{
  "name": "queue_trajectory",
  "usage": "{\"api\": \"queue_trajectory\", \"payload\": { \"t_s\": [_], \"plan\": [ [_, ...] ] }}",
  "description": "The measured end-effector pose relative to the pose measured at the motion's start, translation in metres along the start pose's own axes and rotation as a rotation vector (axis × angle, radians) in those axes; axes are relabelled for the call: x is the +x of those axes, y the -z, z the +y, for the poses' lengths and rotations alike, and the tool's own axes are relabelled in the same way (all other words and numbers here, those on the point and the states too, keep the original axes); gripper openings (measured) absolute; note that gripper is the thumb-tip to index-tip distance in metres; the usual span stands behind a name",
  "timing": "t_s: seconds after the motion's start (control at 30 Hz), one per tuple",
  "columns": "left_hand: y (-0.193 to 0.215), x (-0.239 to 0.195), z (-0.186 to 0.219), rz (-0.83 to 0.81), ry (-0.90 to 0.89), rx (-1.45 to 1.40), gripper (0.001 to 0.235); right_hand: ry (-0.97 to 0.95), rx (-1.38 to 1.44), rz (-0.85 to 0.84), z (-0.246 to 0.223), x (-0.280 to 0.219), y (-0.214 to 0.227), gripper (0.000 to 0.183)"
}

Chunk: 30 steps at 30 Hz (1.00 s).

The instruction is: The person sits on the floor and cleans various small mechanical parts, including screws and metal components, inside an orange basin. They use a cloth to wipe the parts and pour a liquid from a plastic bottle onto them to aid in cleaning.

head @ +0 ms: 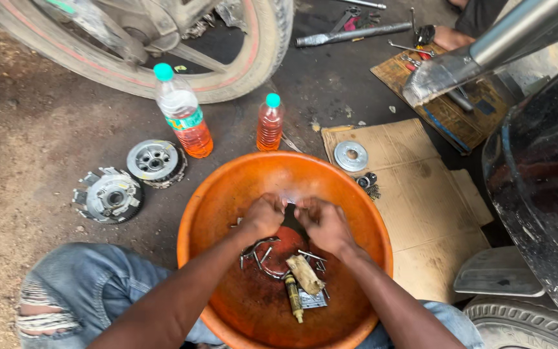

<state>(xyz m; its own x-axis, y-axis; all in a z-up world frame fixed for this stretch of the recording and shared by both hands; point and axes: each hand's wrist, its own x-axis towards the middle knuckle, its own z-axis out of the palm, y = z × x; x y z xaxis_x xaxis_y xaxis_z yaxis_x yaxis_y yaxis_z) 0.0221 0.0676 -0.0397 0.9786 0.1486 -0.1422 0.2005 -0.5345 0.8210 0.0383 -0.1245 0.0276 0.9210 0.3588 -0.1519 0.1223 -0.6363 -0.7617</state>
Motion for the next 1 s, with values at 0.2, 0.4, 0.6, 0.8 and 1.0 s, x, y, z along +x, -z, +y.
{"api": "queue_trajectory", "payload": {
  "t_s": [0.2,0.4,0.6,0.8,1.0],
  "plan": [
    [-0.01,0.009,0.002,-0.355,0.361,-0.508,0.036,0.153,-0.333,-0.291,0.001,0.024,0.034,0.024],
    [-0.027,0.063,0.082,-0.292,0.413,-0.73,0.036,-0.131,0.429,-0.057,0.051,0.052,0.116,0.036],
    [-0.079,0.13,0.148,-0.375,0.41,-0.822,0.014,-0.487,0.637,0.319,0.084,0.058,0.177,0.02],
    [-0.135,0.181,0.173,-0.279,0.541,-0.861,0.015,-0.706,0.781,0.3,0.135,0.088,0.163,0.018],
    [-0.165,0.208,0.174,-0.028,0.766,-0.839,0.044,-0.817,0.763,0.231,0.171,0.126,0.159,0.019]
  ]
}}
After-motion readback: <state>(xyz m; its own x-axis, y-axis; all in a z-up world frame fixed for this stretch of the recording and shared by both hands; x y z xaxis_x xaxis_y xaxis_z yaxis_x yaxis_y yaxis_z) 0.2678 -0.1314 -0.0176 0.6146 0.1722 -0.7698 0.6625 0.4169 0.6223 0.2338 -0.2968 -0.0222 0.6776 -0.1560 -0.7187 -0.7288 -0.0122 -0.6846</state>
